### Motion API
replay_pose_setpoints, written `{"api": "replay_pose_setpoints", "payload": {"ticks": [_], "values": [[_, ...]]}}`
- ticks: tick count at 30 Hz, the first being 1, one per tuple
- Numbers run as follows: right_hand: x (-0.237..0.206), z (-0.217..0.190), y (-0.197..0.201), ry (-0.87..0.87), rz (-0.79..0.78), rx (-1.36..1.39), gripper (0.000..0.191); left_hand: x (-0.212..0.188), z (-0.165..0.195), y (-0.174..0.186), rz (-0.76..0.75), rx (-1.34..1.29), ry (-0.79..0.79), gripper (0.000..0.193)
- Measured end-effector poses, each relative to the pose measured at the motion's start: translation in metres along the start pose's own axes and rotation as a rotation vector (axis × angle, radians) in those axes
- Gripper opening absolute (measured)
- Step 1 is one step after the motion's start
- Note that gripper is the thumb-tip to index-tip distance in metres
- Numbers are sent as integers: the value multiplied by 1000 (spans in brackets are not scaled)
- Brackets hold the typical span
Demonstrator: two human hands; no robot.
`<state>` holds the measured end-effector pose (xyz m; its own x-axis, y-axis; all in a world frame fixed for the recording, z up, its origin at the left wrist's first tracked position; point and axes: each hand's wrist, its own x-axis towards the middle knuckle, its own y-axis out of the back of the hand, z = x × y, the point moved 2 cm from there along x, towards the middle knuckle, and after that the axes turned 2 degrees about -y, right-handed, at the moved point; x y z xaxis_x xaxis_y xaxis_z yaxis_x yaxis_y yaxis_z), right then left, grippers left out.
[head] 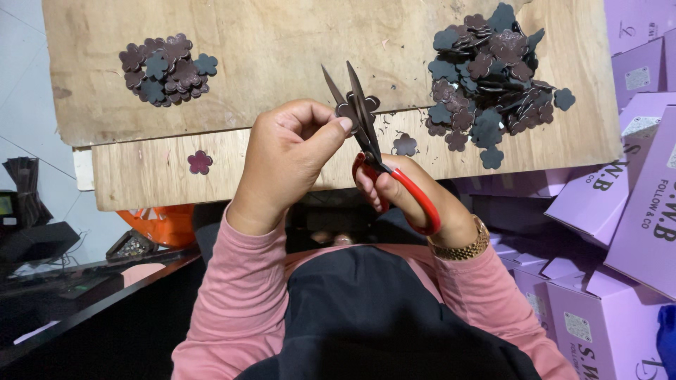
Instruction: The person trims the edges of small flower-shaped leather cutouts with red-handled scissors, rotating each piece to cut away excess material, then sets the trimmed piece on a pile and picks up the next untrimmed cutout, repeating this cycle throughout the episode.
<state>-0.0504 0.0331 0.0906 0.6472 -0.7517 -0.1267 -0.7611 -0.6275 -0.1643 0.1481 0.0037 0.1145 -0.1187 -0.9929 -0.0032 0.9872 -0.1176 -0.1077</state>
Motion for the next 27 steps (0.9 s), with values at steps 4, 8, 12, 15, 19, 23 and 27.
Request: {"api": "replay_pose_setpoints", "payload": {"ticks": [4, 8, 12, 15, 19, 23, 27], "values": [[1, 1, 0, -25, 8, 17, 64, 1, 1, -1, -6, -24, -8, 13], [6, 1, -1, 65, -18, -91, 66, 0, 1, -2, -13, -27, -27, 12], [8, 3, -3, 114, -1, -115, 68, 1, 0, -5, -24, -26, -44, 12], [8, 4, -2, 100, 16, -108, 67, 2, 0, -5, -38, -53, -45, 11], [7, 5, -1, 83, 28, -117, 66, 2, -1, -4, -22, -7, -68, 11], [8, 6, 1, 52, 25, -128, 63, 2, -3, -6, -3, -8, -141, 8], [7, 8, 2, 71, 58, -148, 58, 4, -5, -9, -37, -174, -161, 7]]}}
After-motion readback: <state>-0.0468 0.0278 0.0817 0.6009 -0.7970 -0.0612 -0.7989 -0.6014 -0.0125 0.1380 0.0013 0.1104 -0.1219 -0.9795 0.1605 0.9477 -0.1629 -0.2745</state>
